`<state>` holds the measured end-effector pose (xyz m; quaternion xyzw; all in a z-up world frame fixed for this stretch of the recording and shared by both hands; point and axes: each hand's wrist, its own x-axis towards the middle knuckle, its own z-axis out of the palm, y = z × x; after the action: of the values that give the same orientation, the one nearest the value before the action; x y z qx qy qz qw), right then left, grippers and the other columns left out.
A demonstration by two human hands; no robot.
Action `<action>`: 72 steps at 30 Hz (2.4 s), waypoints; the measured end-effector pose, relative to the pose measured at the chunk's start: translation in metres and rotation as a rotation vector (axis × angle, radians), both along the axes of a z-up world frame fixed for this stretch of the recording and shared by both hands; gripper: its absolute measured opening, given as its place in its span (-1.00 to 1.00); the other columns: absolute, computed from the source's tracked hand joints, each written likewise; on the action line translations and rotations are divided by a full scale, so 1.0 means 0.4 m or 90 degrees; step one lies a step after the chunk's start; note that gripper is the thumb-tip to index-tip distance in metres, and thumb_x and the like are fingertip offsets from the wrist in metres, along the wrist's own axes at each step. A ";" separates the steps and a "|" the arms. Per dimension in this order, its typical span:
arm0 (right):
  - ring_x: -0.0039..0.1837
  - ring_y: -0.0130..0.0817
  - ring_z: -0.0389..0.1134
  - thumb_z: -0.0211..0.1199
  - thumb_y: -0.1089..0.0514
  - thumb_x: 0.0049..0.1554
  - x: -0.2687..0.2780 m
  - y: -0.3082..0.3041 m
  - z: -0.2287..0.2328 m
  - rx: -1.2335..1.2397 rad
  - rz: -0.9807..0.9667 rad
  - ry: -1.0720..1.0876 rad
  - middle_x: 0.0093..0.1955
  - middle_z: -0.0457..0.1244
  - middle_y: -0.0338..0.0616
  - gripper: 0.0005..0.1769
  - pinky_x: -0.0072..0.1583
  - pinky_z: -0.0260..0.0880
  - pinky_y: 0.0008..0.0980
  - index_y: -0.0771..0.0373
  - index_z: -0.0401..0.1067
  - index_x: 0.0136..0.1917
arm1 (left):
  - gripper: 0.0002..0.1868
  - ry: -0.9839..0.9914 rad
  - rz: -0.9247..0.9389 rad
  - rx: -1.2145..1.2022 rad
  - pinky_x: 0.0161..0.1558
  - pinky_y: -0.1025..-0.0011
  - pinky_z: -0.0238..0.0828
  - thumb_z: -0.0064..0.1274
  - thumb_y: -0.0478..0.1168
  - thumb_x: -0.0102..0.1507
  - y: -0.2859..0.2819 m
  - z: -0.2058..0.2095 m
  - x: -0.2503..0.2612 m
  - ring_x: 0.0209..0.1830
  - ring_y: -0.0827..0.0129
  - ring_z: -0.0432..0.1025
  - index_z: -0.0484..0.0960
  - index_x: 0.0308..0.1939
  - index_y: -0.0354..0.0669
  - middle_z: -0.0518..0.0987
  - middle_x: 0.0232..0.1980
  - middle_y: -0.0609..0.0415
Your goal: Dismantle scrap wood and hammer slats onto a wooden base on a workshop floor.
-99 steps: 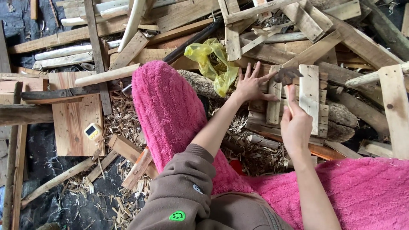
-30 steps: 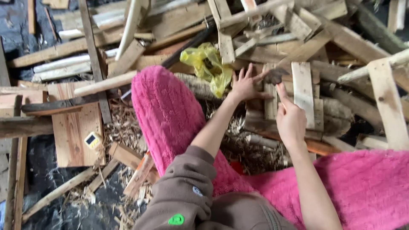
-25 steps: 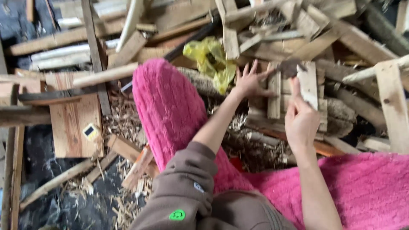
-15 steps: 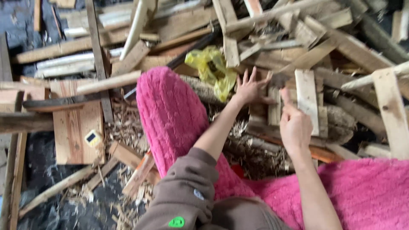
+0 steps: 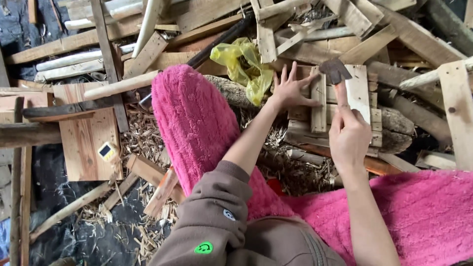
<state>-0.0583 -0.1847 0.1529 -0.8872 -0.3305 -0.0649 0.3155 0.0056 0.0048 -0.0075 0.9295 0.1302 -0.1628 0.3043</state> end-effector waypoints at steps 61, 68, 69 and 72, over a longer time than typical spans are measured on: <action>-0.36 -0.41 0.22 0.10 0.40 0.31 0.129 -0.113 -0.072 0.154 -0.205 0.302 -0.15 0.32 0.15 -0.44 -0.40 0.25 -0.53 0.19 0.27 0.54 | -0.71 -0.396 0.060 0.097 0.41 0.16 0.13 0.23 0.32 0.07 -0.038 -0.128 0.031 0.37 0.36 0.20 0.71 -0.18 0.56 0.49 0.17 0.46; -0.17 -0.38 0.31 0.03 0.45 0.30 0.062 -0.070 -0.019 0.120 -0.152 0.340 0.44 0.13 0.45 -0.48 -0.18 0.33 -0.56 0.39 0.21 0.51 | -0.83 -0.574 -0.036 0.193 0.36 0.24 0.09 0.17 0.17 0.15 -0.037 -0.116 0.043 0.34 0.49 0.23 0.69 -0.30 0.35 0.57 -0.05 0.43; -0.17 -0.38 0.31 0.03 0.45 0.30 0.065 -0.074 -0.044 0.121 -0.155 0.339 0.44 0.13 0.45 -0.48 -0.18 0.33 -0.56 0.39 0.21 0.51 | -0.83 -0.575 -0.040 0.191 0.36 0.24 0.09 0.17 0.17 0.15 -0.040 -0.117 0.043 0.34 0.49 0.23 0.69 -0.30 0.35 0.57 -0.05 0.43; -0.17 -0.33 0.35 0.08 0.39 0.31 0.072 -0.080 -0.108 0.063 -0.156 0.325 0.39 0.18 0.39 -0.51 -0.20 0.36 -0.49 0.29 0.28 0.49 | -0.81 -0.602 -0.021 0.188 0.34 0.30 0.14 0.13 0.17 0.17 -0.042 -0.126 0.047 0.28 0.49 0.31 0.66 -0.30 0.28 0.60 -0.14 0.36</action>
<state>-0.0295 -0.2169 0.1097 -0.8916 -0.1275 0.1068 0.4211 0.0243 -0.0118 -0.0579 0.9366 -0.0154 0.2924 0.1926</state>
